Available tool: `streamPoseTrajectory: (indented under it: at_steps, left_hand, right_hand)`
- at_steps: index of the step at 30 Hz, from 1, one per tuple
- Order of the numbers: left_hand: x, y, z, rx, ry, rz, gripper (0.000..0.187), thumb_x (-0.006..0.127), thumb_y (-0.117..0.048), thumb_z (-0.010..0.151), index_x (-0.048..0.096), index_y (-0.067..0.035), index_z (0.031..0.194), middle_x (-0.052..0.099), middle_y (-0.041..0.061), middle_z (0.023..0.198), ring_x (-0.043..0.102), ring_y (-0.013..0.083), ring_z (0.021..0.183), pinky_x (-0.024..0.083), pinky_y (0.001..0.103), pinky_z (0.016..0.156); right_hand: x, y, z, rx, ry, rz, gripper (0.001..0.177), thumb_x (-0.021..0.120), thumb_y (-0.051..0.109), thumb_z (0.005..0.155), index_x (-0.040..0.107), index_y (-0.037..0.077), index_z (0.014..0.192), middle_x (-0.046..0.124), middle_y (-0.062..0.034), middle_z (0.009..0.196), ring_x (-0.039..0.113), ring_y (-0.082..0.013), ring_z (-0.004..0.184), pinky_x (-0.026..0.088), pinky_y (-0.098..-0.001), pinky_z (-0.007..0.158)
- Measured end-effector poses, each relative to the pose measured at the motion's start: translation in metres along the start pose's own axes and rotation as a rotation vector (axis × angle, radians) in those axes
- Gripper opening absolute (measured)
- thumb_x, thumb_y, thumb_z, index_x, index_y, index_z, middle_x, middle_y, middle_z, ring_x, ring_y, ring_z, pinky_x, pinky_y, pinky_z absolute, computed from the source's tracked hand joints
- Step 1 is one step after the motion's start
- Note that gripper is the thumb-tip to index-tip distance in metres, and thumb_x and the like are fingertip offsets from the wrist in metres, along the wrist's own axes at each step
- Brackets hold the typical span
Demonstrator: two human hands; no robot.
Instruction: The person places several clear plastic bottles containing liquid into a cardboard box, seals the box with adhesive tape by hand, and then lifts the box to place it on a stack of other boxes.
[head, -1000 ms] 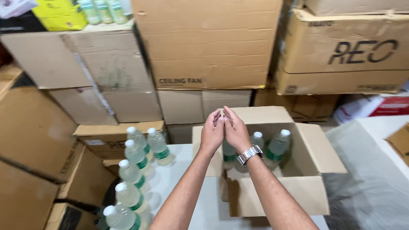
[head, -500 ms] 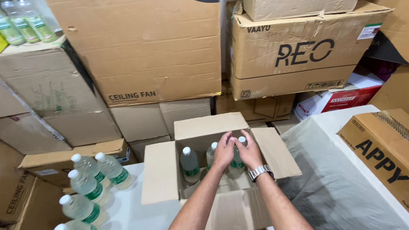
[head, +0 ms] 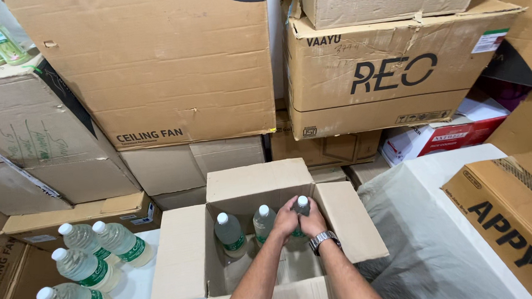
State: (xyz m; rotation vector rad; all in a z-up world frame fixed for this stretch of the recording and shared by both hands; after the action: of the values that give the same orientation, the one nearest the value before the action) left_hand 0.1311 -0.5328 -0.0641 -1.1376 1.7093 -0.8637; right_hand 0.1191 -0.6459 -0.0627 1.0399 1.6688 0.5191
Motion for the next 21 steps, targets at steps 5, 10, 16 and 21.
streamPoseTrajectory:
  at_steps: [5,10,16,21]
  left_hand:
    - [-0.015,-0.029,-0.049,-0.100,0.049,-0.092,0.076,0.041,-0.006,0.090,0.043,-0.040,0.158,0.052,0.013,0.155,0.051,0.0333,0.141,0.044,0.044,0.113]
    - [-0.013,-0.026,-0.046,-0.114,0.052,0.008,0.071,0.044,-0.011,0.094,0.044,-0.046,0.156,0.052,0.010,0.156,0.049,0.0302,0.143,0.043,0.043,0.116]
    - [-0.020,-0.028,-0.055,-0.105,0.044,0.061,0.064,0.060,-0.039,0.086,0.052,-0.043,0.150,0.060,0.014,0.145,0.055,0.0317,0.137,0.043,0.041,0.115]
    - [-0.040,-0.063,-0.100,-0.063,0.015,0.093,0.066,0.065,-0.049,0.084,0.053,-0.047,0.148,0.070,0.010,0.128,0.071,0.0249,0.110,0.050,0.040,0.106]
  right_hand:
    - [0.004,-0.011,0.007,0.006,0.011,-0.058,0.086,0.060,0.014,0.084,0.027,0.033,0.160,0.060,-0.0195,0.144,0.055,-0.0361,0.138,0.045,-0.0435,0.117]
    - [0.003,-0.013,0.007,-0.012,0.031,-0.119,0.082,0.059,0.010,0.084,0.026,0.036,0.154,0.066,-0.0215,0.134,0.061,-0.0396,0.131,0.050,-0.0463,0.112]
    - [-0.016,0.020,-0.039,0.006,0.073,-0.218,0.073,0.061,0.020,0.092,0.025,0.034,0.154,0.067,-0.0242,0.132,0.059,-0.0393,0.132,0.048,-0.0464,0.113]
    - [-0.045,0.064,-0.085,-0.024,0.033,-0.274,0.077,0.068,0.025,0.089,0.030,0.034,0.156,0.066,-0.0236,0.134,0.059,-0.0375,0.134,0.047,-0.0456,0.113]
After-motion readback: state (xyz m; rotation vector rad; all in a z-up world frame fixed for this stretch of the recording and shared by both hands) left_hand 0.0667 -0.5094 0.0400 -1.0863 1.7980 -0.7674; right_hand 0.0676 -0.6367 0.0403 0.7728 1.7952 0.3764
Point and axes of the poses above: each hand's wrist, its own z-axis towards the middle knuckle, its own x-axis out of the palm, y = z × x, the point moved 4 cm from there along z, towards the middle knuckle
